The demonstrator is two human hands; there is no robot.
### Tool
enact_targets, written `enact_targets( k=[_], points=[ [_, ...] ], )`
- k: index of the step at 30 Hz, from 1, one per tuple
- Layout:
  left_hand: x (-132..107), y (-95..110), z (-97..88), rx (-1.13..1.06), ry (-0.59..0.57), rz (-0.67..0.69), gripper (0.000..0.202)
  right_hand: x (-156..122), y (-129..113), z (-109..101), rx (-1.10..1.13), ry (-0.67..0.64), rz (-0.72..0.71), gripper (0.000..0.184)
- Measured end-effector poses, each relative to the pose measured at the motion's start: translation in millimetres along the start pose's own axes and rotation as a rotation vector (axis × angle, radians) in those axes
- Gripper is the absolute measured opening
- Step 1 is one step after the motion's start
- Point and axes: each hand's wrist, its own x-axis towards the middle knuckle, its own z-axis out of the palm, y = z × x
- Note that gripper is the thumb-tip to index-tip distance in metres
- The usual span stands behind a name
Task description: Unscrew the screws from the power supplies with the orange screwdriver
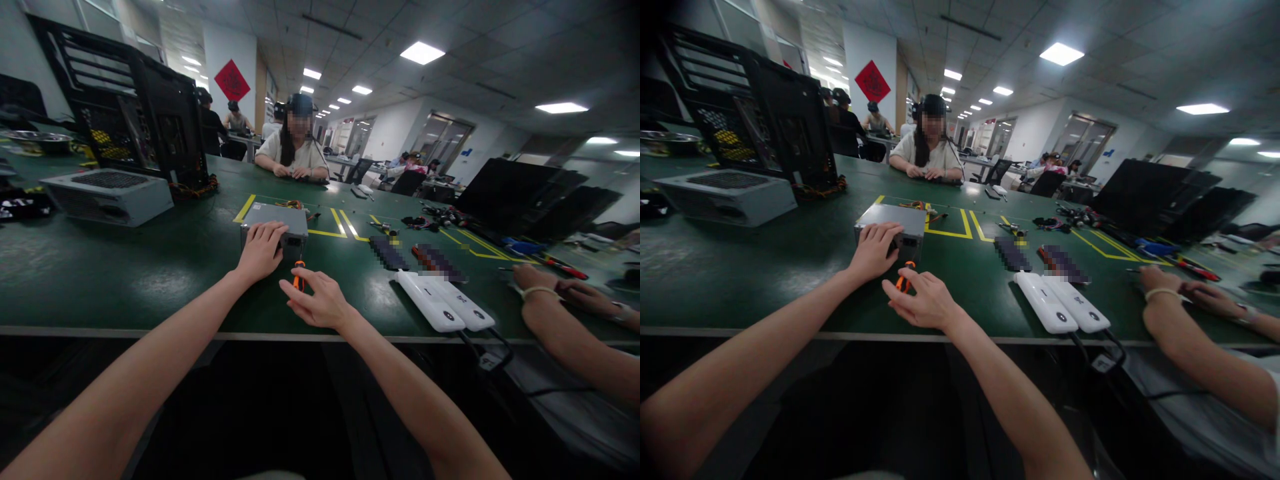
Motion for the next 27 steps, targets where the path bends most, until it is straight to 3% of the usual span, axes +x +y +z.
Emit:
enact_targets(
  k=[4, 10, 18, 27],
  points=[
    [-0.1, 0.1, -0.1, -0.027, -0.005, -0.007, 0.05, -1.8, -0.3, 2.9, 0.021, 0.034, 0.012, 0.025],
    [-0.2, 0.2, -0.1, -0.023, -0.004, -0.009, 0.049, -3.0, 0.3, 6.3, 0.182, 0.081, 0.061, 0.032],
    [0.0, 0.6, -0.5, -0.022, -0.009, -0.015, 0.048, -0.6, -0.3, -0.2, 0.028, 0.021, 0.011, 0.031],
    [-0.2, 0.5, -0.5, -0.013, -0.002, -0.008, 0.048, -4.0, 0.2, 5.6, 0.117, 0.092, 0.095, 0.033]
  ],
)
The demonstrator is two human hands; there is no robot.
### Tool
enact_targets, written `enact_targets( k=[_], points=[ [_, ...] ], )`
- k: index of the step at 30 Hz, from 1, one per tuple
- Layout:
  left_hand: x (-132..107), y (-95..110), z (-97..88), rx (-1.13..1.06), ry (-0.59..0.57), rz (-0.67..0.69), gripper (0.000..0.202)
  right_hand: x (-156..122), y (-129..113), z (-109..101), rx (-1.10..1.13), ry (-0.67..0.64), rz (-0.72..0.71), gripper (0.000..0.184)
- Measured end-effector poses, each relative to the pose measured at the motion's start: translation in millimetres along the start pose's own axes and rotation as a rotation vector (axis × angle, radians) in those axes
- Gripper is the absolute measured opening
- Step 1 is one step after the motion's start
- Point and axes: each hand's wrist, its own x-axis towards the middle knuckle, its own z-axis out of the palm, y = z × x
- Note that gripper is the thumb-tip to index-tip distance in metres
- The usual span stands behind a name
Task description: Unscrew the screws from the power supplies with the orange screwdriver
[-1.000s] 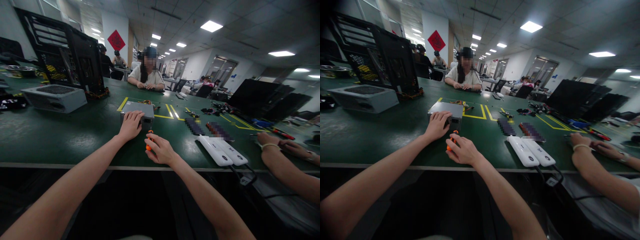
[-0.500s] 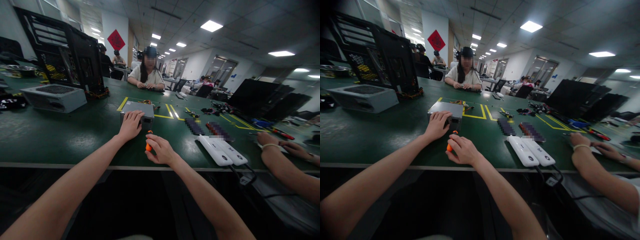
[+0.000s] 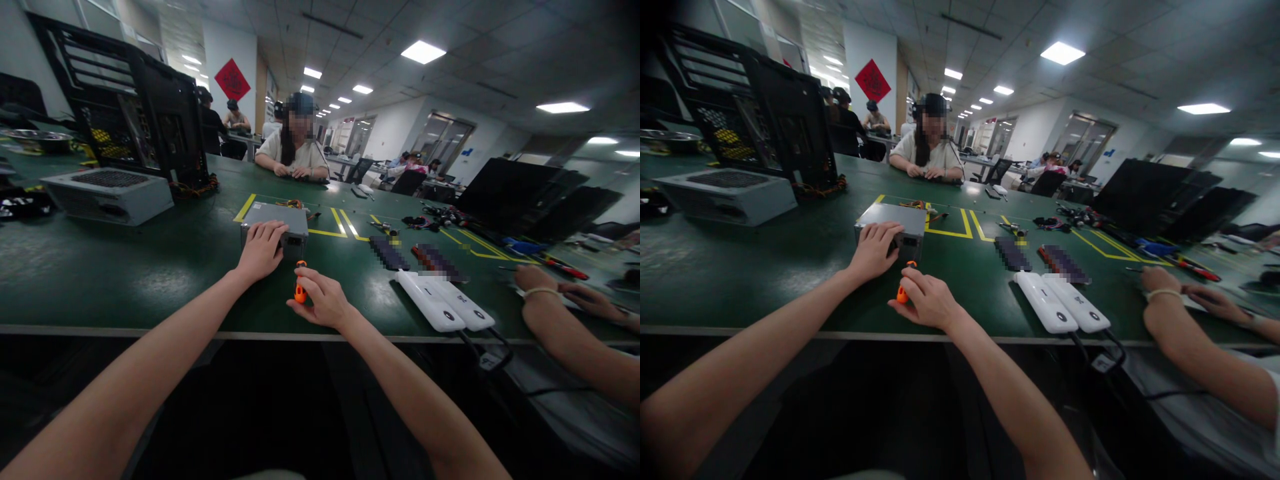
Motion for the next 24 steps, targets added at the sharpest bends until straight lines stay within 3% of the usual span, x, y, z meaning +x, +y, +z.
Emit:
enact_targets(
  k=[6, 13, 19, 24],
  points=[
    [0.1, -0.3, 0.2, -0.025, -0.004, -0.004, 0.048, 2.5, -1.6, -5.7, -0.11, -0.068, -0.061, 0.03],
    [0.0, -0.2, 0.2, -0.009, -0.009, -0.006, 0.047, 1.7, -1.6, -1.9, -0.002, 0.029, -0.026, 0.03],
    [0.0, -0.8, 1.7, -0.008, 0.004, -0.001, 0.047, 3.7, -2.1, -6.3, -0.081, -0.089, -0.081, 0.032],
    [-0.2, -0.9, 1.7, 0.018, 0.011, 0.01, 0.046, 3.3, -2.3, -4.5, -0.059, -0.023, -0.071, 0.026]
  ],
)
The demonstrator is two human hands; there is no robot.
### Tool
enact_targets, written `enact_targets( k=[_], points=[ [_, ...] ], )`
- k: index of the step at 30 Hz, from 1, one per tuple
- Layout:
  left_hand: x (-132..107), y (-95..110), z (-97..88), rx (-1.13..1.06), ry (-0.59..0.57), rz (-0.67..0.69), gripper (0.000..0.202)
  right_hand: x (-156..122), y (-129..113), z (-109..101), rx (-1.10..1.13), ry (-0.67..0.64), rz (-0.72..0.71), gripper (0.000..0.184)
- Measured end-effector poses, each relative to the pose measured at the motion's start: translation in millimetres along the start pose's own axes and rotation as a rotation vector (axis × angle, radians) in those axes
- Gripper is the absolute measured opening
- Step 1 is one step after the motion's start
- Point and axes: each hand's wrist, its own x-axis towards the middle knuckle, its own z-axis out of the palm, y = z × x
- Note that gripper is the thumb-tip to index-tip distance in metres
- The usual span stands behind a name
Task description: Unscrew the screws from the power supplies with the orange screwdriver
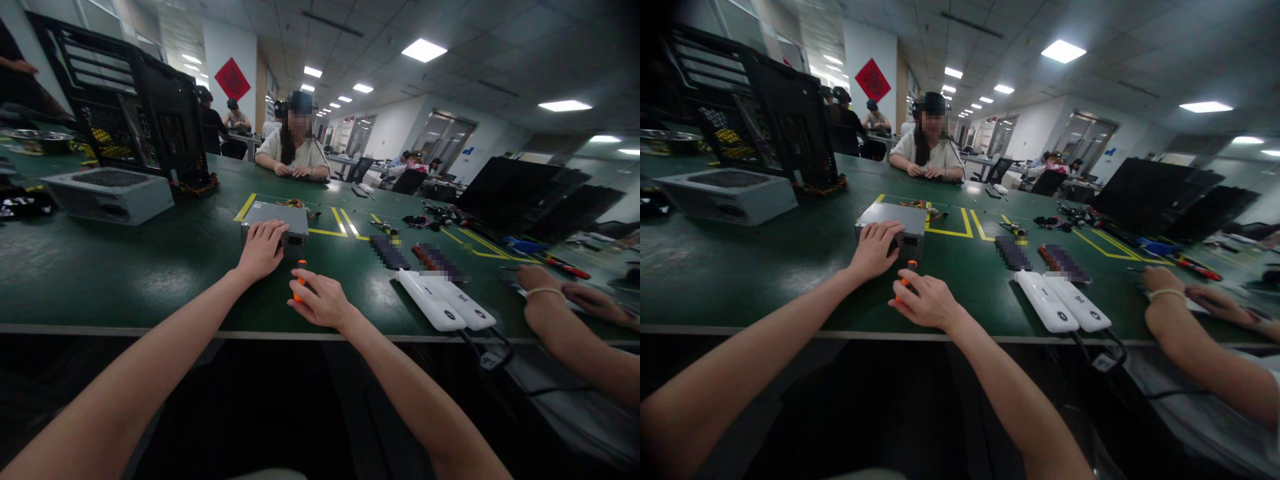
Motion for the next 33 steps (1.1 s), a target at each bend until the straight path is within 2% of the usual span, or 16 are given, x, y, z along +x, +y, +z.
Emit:
enact_targets(
  k=[3, 6, 11, 15, 19, 24, 28, 33],
  points=[
    [0.1, -0.1, -0.2, 0.011, 0.002, 0.002, 0.046, -0.7, 0.5, 1.1, 0.076, 0.04, 0.025, 0.03],
    [0.3, -0.4, 0.1, 0.016, 0.002, 0.008, 0.047, -0.3, 1.1, -0.6, 0.107, 0.02, 0.024, 0.033],
    [0.3, -0.5, 0.6, 0.003, 0.0, 0.002, 0.047, 1.5, 0.5, -3.0, -0.014, -0.048, -0.019, 0.033],
    [0.0, -0.1, 0.0, -0.004, -0.002, 0.002, 0.047, -0.4, 0.3, 2.1, -0.022, 0.008, -0.016, 0.025],
    [0.0, -0.2, 0.2, -0.011, 0.001, 0.0, 0.047, -2.6, 1.0, 6.0, 0.074, 0.063, 0.033, 0.029],
    [0.3, -0.5, 0.6, -0.018, -0.004, -0.003, 0.047, 0.4, 1.4, 0.6, 0.023, -0.02, 0.003, 0.035],
    [0.3, -0.1, -0.3, -0.024, -0.005, 0.0, 0.048, 2.0, 1.0, -0.6, -0.05, -0.016, -0.038, 0.028],
    [0.2, 0.2, -0.9, -0.012, -0.003, 0.0, 0.047, -0.1, 0.7, 3.4, 0.007, 0.033, -0.009, 0.025]
  ],
)
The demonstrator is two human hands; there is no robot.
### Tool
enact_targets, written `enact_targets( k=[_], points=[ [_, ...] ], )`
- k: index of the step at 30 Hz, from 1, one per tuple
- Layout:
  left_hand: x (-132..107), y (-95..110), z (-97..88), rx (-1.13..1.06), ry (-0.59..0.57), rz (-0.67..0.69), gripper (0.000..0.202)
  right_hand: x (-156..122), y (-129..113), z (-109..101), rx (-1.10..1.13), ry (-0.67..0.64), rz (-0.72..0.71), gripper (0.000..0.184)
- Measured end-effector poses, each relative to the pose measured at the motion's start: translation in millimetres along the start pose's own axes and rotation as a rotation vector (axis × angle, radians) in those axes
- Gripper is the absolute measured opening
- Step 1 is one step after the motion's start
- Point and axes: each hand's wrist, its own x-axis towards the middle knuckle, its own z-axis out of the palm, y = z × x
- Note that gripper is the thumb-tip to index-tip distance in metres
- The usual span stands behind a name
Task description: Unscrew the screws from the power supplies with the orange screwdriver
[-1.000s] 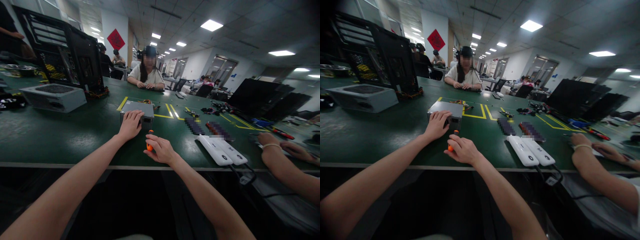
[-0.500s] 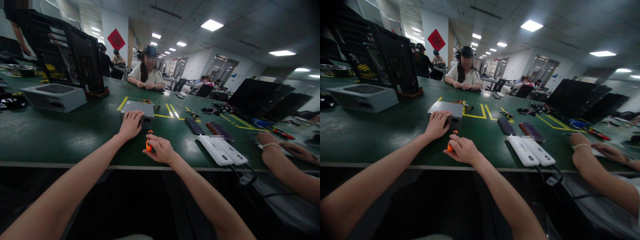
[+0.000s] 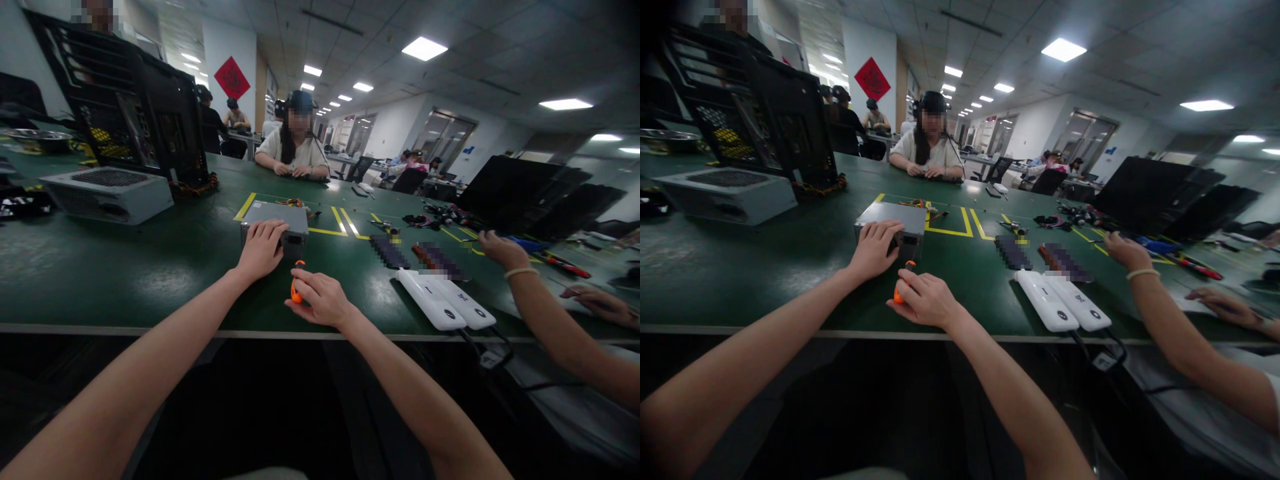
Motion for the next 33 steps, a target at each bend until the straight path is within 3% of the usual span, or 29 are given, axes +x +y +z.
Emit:
enact_targets(
  k=[8, 17, 21, 25, 29, 33],
  points=[
    [0.4, -0.1, 0.7, -0.007, -0.007, -0.004, 0.049, 2.0, -0.2, -4.0, -0.032, -0.08, -0.031, 0.033],
    [0.3, 0.3, -0.5, -0.014, -0.012, -0.008, 0.049, -1.5, 0.5, 0.9, 0.099, -0.033, 0.054, 0.036],
    [0.3, 0.5, -0.3, 0.003, -0.013, -0.01, 0.048, 0.9, 0.3, -2.7, 0.004, -0.101, -0.002, 0.034],
    [0.0, 0.4, 0.0, -0.002, -0.013, -0.015, 0.047, 1.7, -0.2, -2.3, -0.023, -0.063, -0.035, 0.028],
    [0.0, -0.2, 0.0, -0.026, -0.012, -0.008, 0.049, 0.6, -0.4, -0.5, 0.03, -0.025, 0.023, 0.029],
    [0.3, -0.3, 0.0, -0.019, -0.009, -0.006, 0.049, 0.5, 0.0, -2.3, 0.058, -0.074, 0.047, 0.034]
  ],
)
